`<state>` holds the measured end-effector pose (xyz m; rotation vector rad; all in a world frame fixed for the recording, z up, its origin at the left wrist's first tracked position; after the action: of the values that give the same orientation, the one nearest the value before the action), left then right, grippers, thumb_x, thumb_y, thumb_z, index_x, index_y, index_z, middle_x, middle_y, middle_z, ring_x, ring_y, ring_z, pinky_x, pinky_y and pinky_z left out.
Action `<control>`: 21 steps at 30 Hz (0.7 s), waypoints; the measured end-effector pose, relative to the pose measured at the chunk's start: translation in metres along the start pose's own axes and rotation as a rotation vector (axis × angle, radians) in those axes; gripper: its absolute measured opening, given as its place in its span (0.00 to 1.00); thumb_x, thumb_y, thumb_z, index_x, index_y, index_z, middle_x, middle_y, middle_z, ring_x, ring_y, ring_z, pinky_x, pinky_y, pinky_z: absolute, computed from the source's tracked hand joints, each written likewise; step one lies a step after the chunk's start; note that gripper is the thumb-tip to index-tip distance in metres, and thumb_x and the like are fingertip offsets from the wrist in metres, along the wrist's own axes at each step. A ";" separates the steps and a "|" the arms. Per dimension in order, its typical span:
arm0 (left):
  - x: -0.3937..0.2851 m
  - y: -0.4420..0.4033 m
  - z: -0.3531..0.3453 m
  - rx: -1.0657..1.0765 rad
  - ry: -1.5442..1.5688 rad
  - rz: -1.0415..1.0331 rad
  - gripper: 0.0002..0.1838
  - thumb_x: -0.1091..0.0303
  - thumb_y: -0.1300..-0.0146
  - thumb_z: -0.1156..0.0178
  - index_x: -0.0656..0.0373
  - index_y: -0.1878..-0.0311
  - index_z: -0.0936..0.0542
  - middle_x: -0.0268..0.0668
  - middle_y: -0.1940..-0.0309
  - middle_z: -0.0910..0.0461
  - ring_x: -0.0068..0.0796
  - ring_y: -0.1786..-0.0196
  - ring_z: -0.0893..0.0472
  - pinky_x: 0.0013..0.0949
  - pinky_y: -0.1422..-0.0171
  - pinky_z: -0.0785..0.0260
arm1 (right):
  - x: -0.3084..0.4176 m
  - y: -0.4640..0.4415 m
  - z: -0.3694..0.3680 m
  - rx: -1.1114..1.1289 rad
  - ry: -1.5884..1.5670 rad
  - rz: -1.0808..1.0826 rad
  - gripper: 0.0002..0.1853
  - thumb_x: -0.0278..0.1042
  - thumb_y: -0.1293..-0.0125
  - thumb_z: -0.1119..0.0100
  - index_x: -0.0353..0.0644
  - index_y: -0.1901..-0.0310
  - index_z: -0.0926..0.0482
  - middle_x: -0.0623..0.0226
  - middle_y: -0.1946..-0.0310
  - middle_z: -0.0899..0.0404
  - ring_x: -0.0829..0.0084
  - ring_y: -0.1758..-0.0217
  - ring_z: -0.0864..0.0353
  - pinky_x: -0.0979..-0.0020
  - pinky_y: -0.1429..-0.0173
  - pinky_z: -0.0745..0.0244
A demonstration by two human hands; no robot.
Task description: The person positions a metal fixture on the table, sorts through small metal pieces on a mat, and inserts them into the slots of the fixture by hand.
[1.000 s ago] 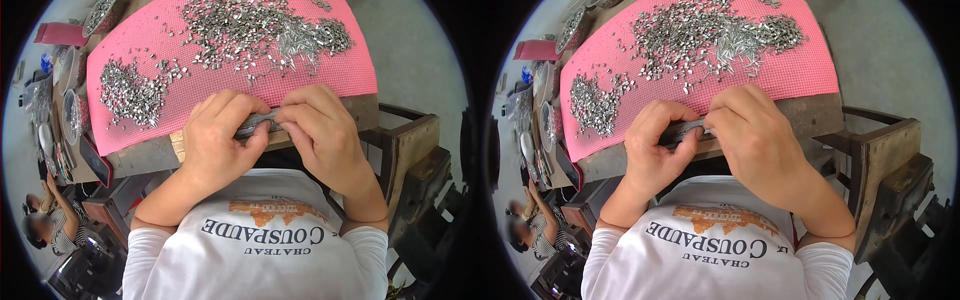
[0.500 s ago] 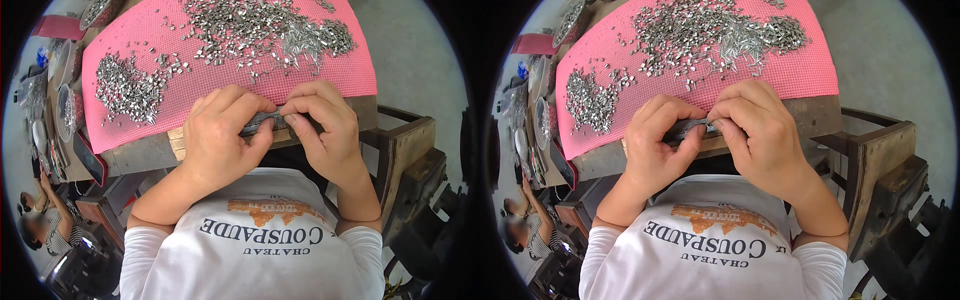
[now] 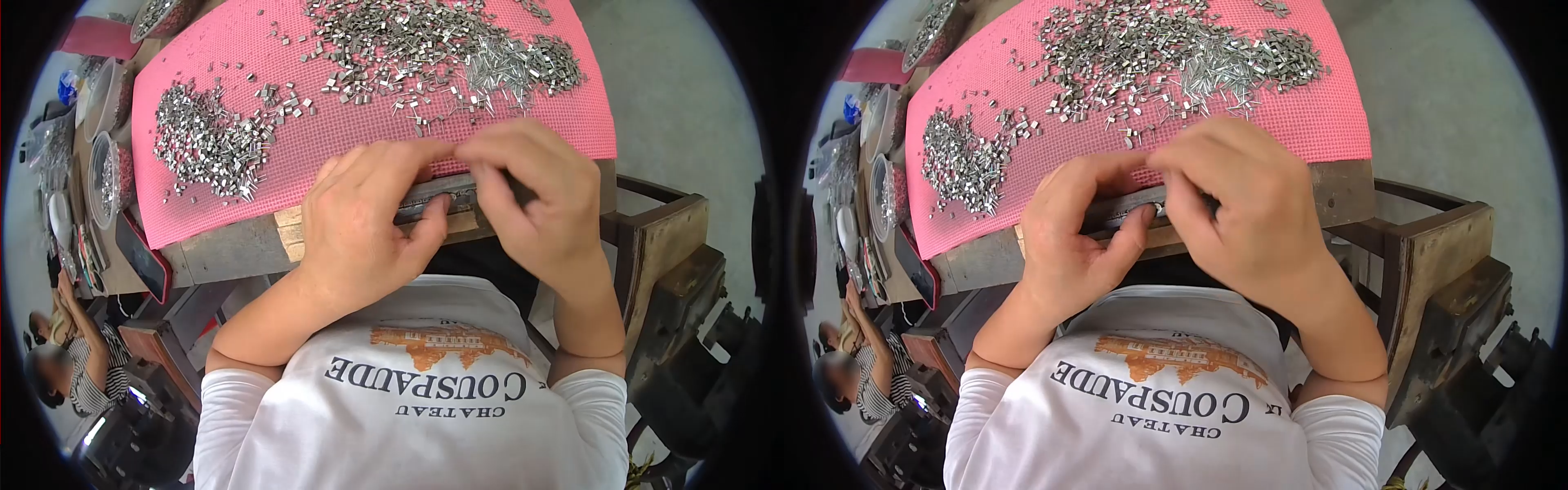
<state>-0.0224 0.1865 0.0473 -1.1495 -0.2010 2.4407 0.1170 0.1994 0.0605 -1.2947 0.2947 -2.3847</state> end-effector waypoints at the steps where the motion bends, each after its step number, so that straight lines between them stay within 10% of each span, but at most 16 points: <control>1: 0.008 0.002 0.001 -0.025 0.067 0.084 0.26 0.76 0.48 0.28 0.53 0.42 0.16 0.34 0.64 0.17 0.36 0.62 0.17 0.38 0.55 0.26 | -0.002 -0.006 -0.001 -0.039 0.011 0.022 0.09 0.17 0.41 0.33 0.39 0.60 0.13 0.62 0.65 0.16 0.61 0.65 0.16 0.62 0.60 0.21; 21: 0.018 0.016 0.026 -0.230 0.390 -0.085 0.38 0.89 0.40 0.43 0.72 0.24 0.38 0.43 0.60 0.16 0.23 0.57 0.16 0.24 0.50 0.22 | -0.003 0.010 0.009 -0.033 0.040 -0.024 0.09 0.17 0.38 0.30 0.40 0.57 0.13 0.61 0.64 0.14 0.62 0.62 0.13 0.65 0.58 0.18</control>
<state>-0.0575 0.1819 0.0466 -1.6521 -0.4069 2.1084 0.1285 0.1916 0.0596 -1.2735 0.3341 -2.4374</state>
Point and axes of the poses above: each hand's wrist, its own y-axis away from the middle knuckle, its own z-axis out of the back of the hand, x = y × z, the point moved 10 cm from there along -y, towards the middle knuckle
